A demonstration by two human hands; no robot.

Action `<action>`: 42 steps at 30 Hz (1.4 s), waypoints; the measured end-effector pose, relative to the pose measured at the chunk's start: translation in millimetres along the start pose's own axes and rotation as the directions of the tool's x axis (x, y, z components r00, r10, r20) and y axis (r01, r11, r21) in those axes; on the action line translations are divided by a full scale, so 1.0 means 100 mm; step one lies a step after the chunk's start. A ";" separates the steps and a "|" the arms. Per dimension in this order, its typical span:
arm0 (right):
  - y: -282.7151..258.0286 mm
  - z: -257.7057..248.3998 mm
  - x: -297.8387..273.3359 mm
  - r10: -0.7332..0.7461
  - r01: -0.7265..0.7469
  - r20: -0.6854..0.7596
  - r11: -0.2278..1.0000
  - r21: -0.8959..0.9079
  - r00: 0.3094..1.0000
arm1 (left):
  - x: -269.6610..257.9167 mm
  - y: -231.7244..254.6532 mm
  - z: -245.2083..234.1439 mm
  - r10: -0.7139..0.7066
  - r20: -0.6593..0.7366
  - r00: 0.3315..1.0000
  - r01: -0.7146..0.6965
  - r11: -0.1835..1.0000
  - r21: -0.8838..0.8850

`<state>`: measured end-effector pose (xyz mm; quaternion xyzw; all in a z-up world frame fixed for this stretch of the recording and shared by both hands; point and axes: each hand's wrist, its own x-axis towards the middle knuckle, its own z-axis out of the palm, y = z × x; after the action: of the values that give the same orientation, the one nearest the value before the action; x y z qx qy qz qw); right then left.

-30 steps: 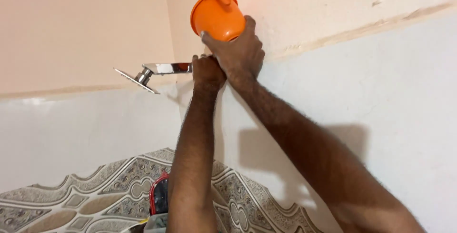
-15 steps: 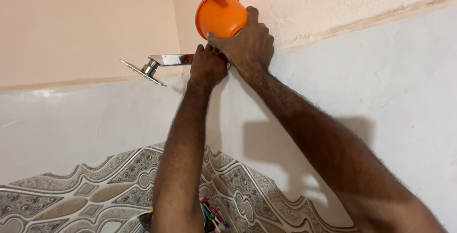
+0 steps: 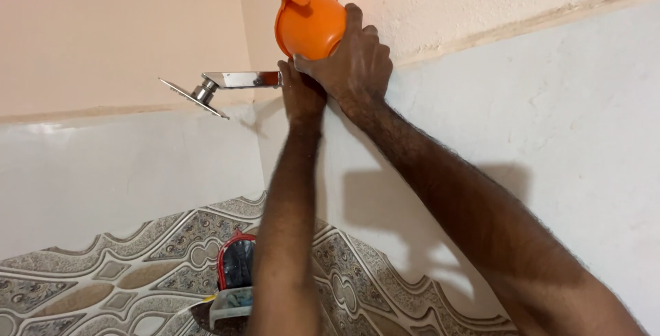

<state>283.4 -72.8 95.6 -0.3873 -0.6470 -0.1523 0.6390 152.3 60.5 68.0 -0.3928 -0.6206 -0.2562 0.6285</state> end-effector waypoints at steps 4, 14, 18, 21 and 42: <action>0.02 -0.01 0.02 -0.021 0.021 -0.008 1.000 0.004 1.000 | -0.11 -0.29 -0.08 0.222 -0.218 0.950 -0.241 0.969 -0.061; 0.03 -0.06 0.04 -0.068 0.068 0.021 0.997 -0.043 0.997 | 0.08 -0.83 -0.34 0.130 0.322 0.938 -0.068 0.978 -0.198; 0.02 -0.04 0.03 -0.133 0.131 -0.025 0.987 -0.091 0.991 | 0.05 -0.45 -0.19 0.168 0.212 0.963 -0.152 0.984 -0.091; 0.04 0.01 0.04 -0.162 0.156 -0.044 0.982 -0.110 0.986 | -0.06 -0.27 -0.14 0.204 -0.097 0.974 -0.210 0.977 -0.045; 0.03 0.11 0.16 -0.169 0.168 0.034 0.986 0.023 0.985 | 0.15 -1.71 -0.45 0.061 0.484 0.873 -0.020 0.996 -0.089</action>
<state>279.2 -58.0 108.6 -0.3276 -0.6902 -0.1923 0.6159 41.6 -69.8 116.6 -0.4825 -0.7392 -0.1610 0.4414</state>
